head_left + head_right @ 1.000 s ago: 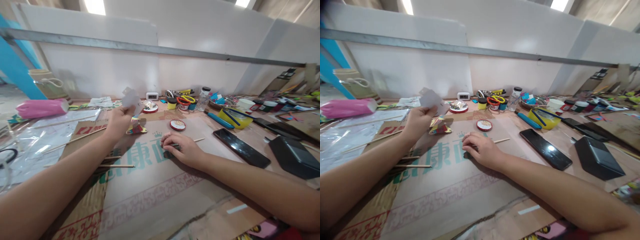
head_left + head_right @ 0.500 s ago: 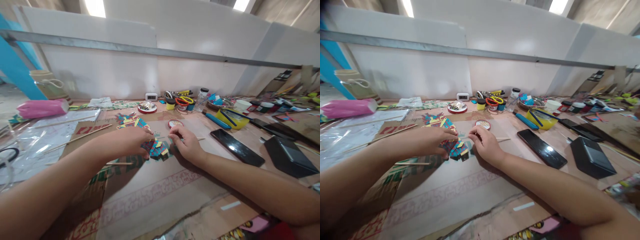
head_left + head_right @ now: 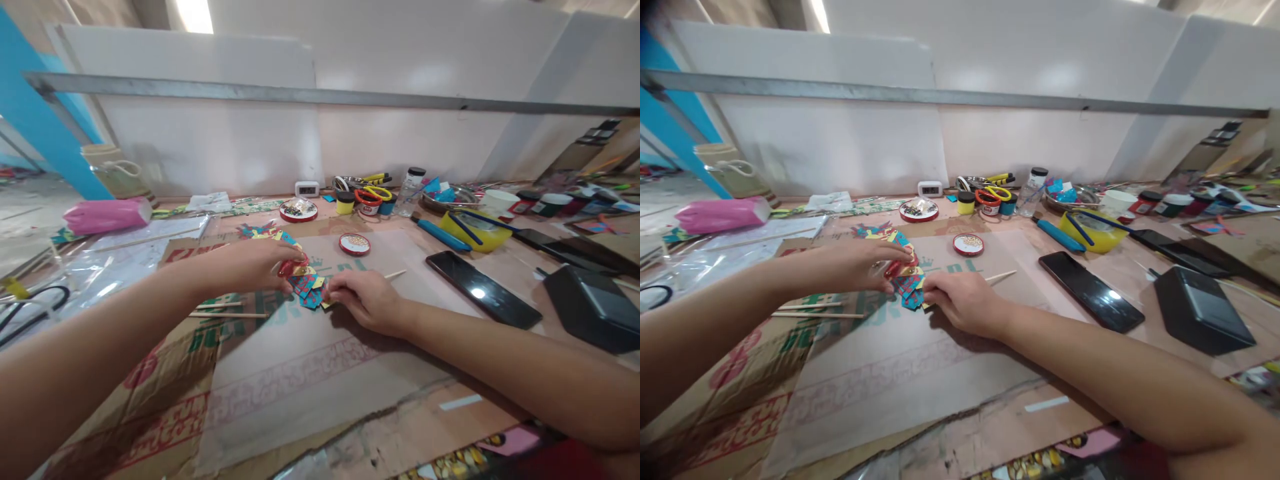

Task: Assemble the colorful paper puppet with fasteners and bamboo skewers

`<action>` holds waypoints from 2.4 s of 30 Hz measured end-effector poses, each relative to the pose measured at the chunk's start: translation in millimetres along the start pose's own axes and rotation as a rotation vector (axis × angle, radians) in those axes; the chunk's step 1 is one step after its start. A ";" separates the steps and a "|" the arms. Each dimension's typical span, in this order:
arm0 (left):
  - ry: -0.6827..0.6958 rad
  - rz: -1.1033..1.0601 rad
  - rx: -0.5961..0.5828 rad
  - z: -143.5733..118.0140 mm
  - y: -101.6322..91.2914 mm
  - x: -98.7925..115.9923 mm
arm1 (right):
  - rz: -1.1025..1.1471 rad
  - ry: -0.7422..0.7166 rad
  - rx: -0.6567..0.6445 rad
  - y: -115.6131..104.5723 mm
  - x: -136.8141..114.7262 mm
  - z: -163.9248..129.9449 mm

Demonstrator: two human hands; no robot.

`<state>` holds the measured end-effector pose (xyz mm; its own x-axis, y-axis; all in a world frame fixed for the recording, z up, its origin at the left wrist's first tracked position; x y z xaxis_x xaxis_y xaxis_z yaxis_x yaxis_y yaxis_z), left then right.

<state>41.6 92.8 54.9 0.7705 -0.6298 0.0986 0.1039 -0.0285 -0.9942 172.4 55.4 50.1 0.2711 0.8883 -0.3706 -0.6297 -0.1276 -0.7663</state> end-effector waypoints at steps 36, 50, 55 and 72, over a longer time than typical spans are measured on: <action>-0.077 0.165 0.250 -82.6 -2.3 -31.0 | -0.177 0.161 0.029 -3.1 18.4 1.5; 0.060 0.006 0.105 19.7 18.8 52.3 | -0.063 0.252 0.147 -18.1 32.1 2.0; 0.010 -0.176 0.216 18.0 28.3 39.3 | -0.089 0.264 0.144 -21.3 36.8 2.6; -0.072 -0.470 0.392 12.9 11.4 29.6 | -0.093 0.208 0.123 -15.4 25.1 3.6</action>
<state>73.7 83.8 47.1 0.6254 -0.5648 0.5385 0.6553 0.0055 -0.7553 186.3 81.2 54.5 0.4679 0.7820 -0.4116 -0.6754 0.0161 -0.7373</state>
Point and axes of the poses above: each hand's wrist, its own z-axis towards the middle knuckle, its own y-axis out of the palm, x = y × z, the point moved 10 cm from there along z, towards the middle knuckle, and after that the axes turned 1 degree about y, right-handed, at the moved point
